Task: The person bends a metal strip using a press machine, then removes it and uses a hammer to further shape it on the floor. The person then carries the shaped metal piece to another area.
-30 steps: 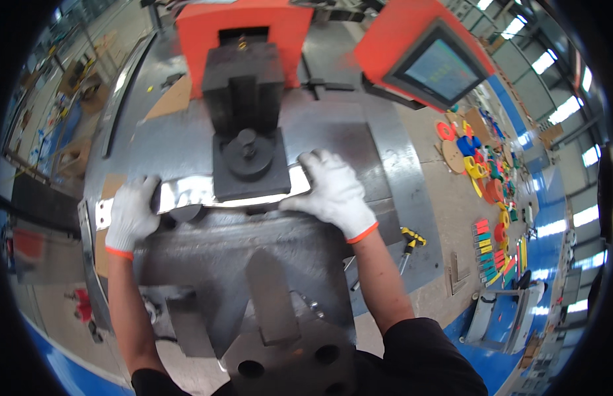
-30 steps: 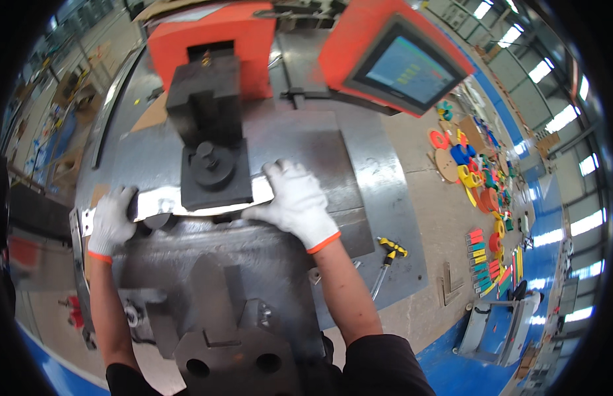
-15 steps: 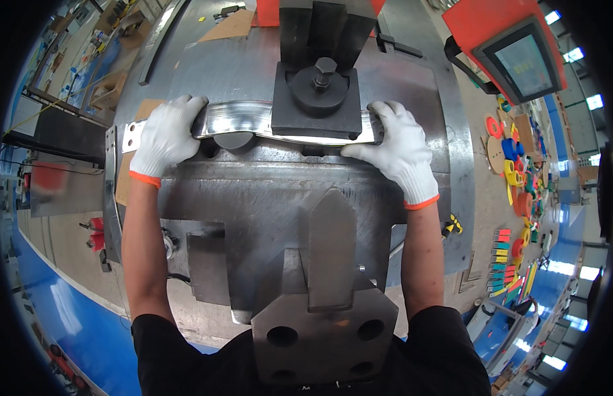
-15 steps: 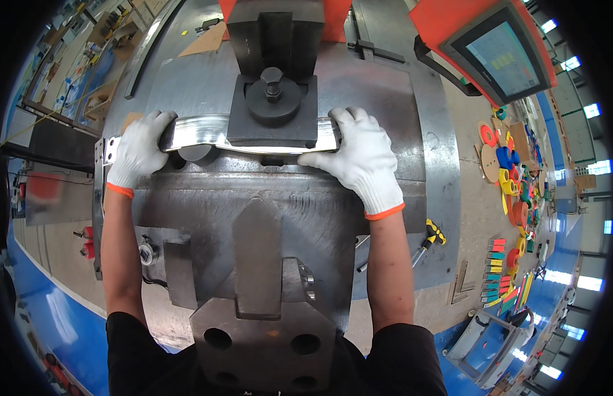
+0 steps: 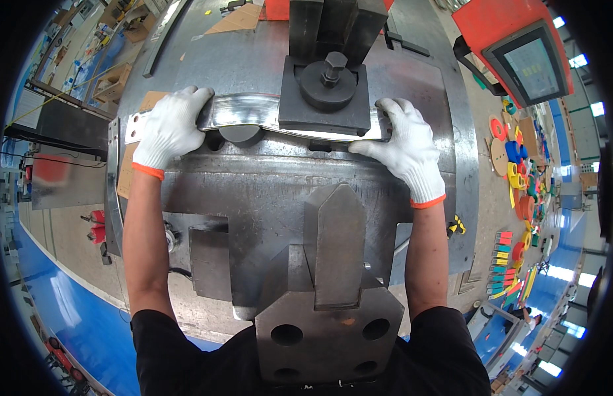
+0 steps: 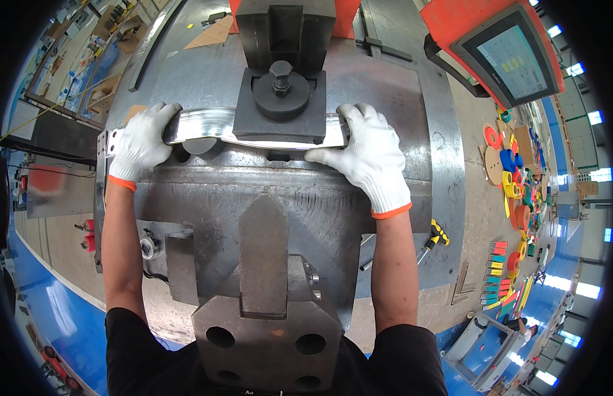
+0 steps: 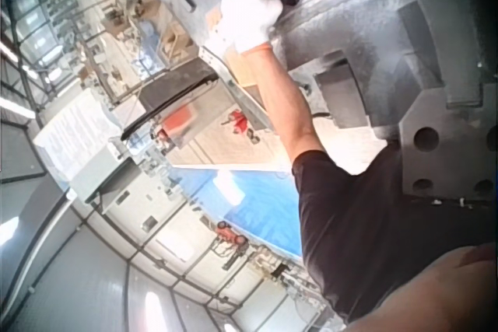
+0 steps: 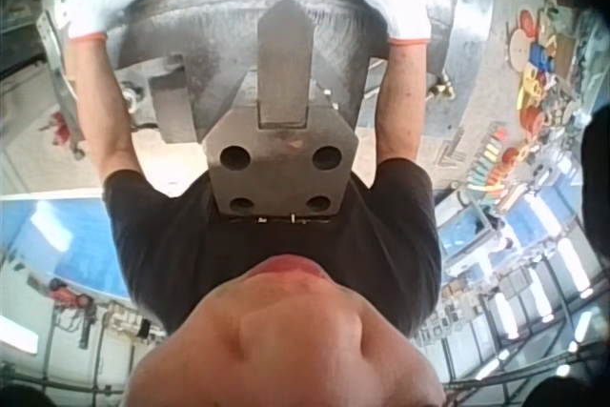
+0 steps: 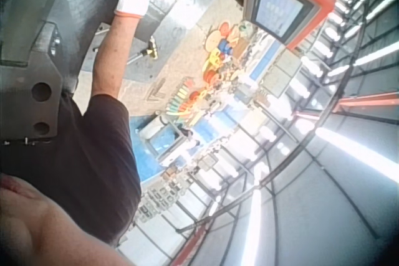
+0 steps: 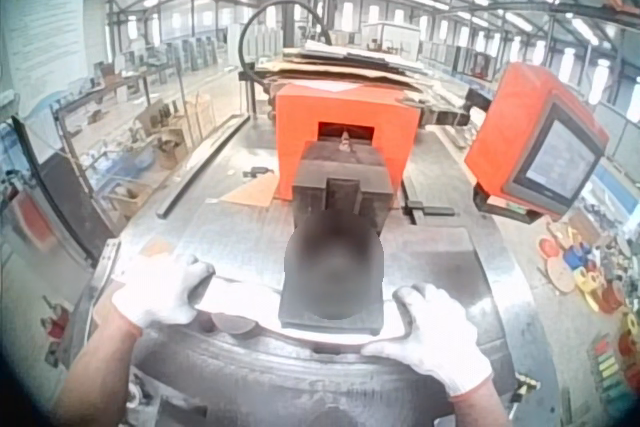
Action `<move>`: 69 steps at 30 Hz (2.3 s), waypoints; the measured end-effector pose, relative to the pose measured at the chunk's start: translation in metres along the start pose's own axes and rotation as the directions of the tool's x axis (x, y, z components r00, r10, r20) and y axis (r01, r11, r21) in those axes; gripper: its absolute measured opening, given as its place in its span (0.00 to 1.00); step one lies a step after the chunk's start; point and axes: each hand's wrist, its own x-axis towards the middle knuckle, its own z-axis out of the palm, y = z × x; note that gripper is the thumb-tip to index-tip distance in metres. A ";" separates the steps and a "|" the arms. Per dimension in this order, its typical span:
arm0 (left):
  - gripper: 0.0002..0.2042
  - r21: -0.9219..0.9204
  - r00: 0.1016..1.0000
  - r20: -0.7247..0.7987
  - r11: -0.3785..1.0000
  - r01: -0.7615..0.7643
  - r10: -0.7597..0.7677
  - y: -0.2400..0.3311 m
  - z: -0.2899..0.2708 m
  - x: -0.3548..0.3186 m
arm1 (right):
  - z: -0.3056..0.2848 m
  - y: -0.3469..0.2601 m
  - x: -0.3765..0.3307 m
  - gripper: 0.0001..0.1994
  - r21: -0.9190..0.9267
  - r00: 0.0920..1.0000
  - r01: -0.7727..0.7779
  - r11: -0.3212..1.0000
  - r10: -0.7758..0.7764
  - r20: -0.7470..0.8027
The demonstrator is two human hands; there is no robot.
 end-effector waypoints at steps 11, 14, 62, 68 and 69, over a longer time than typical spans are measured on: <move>0.24 -0.011 1.000 0.004 1.000 0.015 -0.015 0.002 -0.003 0.000 | -0.002 -0.002 -0.001 0.48 -0.001 1.000 0.004 1.000 -0.004 -0.022; 0.24 -0.008 0.999 0.035 0.999 0.032 -0.031 0.004 -0.005 0.002 | -0.001 -0.002 -0.002 0.48 -0.014 1.000 0.007 1.000 -0.007 -0.027; 0.25 -0.030 1.000 -0.015 1.000 -0.001 0.000 -0.003 0.004 0.001 | -0.024 -0.011 0.003 0.48 -0.005 0.980 -0.108 0.994 0.107 0.165; 0.26 -0.042 0.999 -0.040 0.999 0.008 -0.010 -0.008 0.015 0.000 | -0.024 -0.012 0.005 0.46 0.008 0.984 -0.108 0.994 0.106 0.141; 0.26 -0.041 0.999 -0.033 0.999 0.022 -0.024 -0.009 0.016 -0.004 | -0.023 -0.013 0.004 0.46 0.004 0.990 -0.089 0.996 0.088 0.107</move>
